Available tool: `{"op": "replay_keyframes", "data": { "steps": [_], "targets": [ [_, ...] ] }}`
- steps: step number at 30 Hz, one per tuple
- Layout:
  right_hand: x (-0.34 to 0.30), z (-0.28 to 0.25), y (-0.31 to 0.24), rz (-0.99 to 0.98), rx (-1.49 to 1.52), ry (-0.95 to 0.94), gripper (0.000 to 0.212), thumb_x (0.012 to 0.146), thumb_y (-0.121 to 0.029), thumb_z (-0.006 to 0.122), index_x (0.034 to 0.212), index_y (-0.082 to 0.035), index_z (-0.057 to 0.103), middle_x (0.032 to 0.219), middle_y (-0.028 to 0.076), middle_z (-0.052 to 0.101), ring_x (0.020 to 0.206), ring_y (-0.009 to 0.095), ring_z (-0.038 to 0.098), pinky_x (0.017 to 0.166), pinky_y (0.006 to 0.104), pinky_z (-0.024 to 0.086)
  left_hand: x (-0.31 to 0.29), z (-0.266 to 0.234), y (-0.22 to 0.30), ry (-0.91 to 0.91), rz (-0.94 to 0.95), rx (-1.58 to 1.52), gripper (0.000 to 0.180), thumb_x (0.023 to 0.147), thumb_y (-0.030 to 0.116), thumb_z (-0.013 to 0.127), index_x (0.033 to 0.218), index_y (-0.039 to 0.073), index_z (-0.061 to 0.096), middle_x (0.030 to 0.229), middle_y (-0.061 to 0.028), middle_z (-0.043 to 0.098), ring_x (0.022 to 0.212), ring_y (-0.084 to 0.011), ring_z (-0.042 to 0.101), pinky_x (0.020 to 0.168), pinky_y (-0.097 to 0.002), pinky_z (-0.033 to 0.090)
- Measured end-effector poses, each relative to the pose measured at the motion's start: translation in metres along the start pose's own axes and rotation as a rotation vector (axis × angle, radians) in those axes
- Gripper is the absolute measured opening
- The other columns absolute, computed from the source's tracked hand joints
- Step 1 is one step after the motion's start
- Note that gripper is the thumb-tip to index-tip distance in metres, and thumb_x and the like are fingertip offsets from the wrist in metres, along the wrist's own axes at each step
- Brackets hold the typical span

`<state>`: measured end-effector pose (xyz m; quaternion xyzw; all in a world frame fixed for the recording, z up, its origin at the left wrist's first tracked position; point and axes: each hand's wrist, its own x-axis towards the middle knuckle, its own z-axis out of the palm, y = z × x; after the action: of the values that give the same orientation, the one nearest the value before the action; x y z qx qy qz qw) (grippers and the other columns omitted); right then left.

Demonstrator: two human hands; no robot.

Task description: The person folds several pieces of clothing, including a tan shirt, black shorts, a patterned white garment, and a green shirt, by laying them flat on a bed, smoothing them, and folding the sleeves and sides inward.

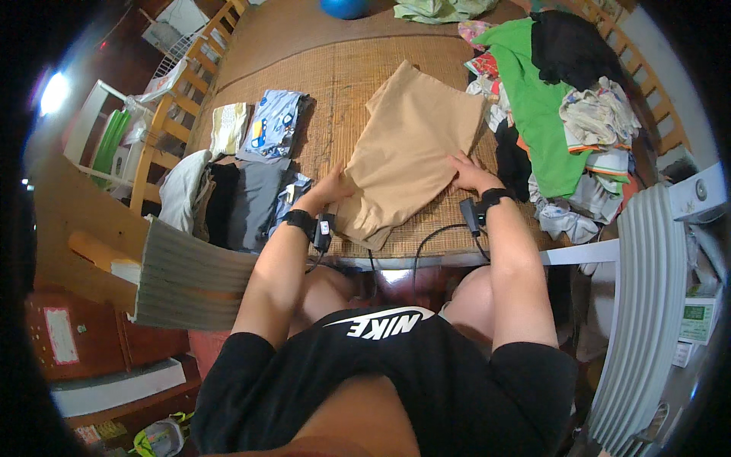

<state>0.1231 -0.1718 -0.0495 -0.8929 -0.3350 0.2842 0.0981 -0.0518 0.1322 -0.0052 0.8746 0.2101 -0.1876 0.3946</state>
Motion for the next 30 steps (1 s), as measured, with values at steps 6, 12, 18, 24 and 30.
{"op": "replay_keyframes", "data": {
  "steps": [6, 12, 18, 24, 30],
  "targets": [
    [-0.044, -0.01, -0.074, -0.156, -0.118, -0.121, 0.105, 0.053, -0.02, 0.073, 0.128, -0.025, 0.0, 0.134, 0.004, -0.011, 0.12, 0.037, -0.01, 0.097, 0.0467, 0.008, -0.028, -0.022, 0.036, -0.18, 0.175, -0.783, 0.065, 0.073, 0.0, 0.047, 0.128, 0.011, 0.014, 0.115, -0.0136, 0.042, 0.099, -0.019, 0.046, 0.079, -0.027, 0.04],
    [-0.059, 0.007, -0.114, -0.248, -0.203, 0.08, 0.09, 0.061, -0.029, 0.067, 0.128, -0.02, 0.007, 0.134, 0.008, 0.0, 0.123, 0.027, -0.002, 0.092, 0.056, 0.011, -0.044, -0.023, 0.056, -0.317, 0.214, -1.264, 0.044, 0.081, 0.001, 0.037, 0.123, 0.008, 0.027, 0.115, -0.0128, 0.041, 0.096, -0.0194, 0.049, 0.081, -0.0299, 0.043],
    [-0.069, 0.015, -0.136, -0.307, -0.266, 0.216, 0.09, 0.06, -0.04, 0.065, 0.126, -0.004, 0.015, 0.132, 0.011, 0.009, 0.122, 0.03, 0.007, 0.091, 0.0563, 0.016, -0.05, -0.029, 0.061, -0.088, 0.281, -1.408, 0.04, 0.083, 0.003, 0.032, 0.122, 0.003, 0.025, 0.114, -0.0142, 0.042, 0.098, -0.0211, 0.049, 0.082, -0.0309, 0.043],
    [-0.063, 0.027, -0.168, -0.381, 0.066, 0.499, 0.087, 0.058, -0.042, 0.064, 0.122, 0.0, 0.022, 0.127, 0.02, 0.015, 0.115, 0.036, 0.019, 0.088, 0.0474, 0.021, -0.046, -0.019, 0.064, -0.026, 0.255, -1.332, 0.036, 0.085, 0.006, 0.027, 0.121, 0.005, 0.026, 0.111, -0.0144, 0.044, 0.096, -0.0219, 0.049, 0.08, -0.0327, 0.043],
    [-0.071, 0.042, -0.179, -0.254, -0.154, 0.642, 0.079, 0.057, -0.035, 0.066, 0.118, -0.001, 0.028, 0.123, 0.017, 0.021, 0.114, 0.033, 0.019, 0.086, 0.0506, 0.021, -0.048, -0.018, 0.057, -0.046, 0.265, -1.504, 0.034, 0.083, 0.003, 0.032, 0.117, 0.003, 0.031, 0.106, -0.0162, 0.047, 0.092, -0.0241, 0.051, 0.075, -0.0341, 0.046]
  ]
}}
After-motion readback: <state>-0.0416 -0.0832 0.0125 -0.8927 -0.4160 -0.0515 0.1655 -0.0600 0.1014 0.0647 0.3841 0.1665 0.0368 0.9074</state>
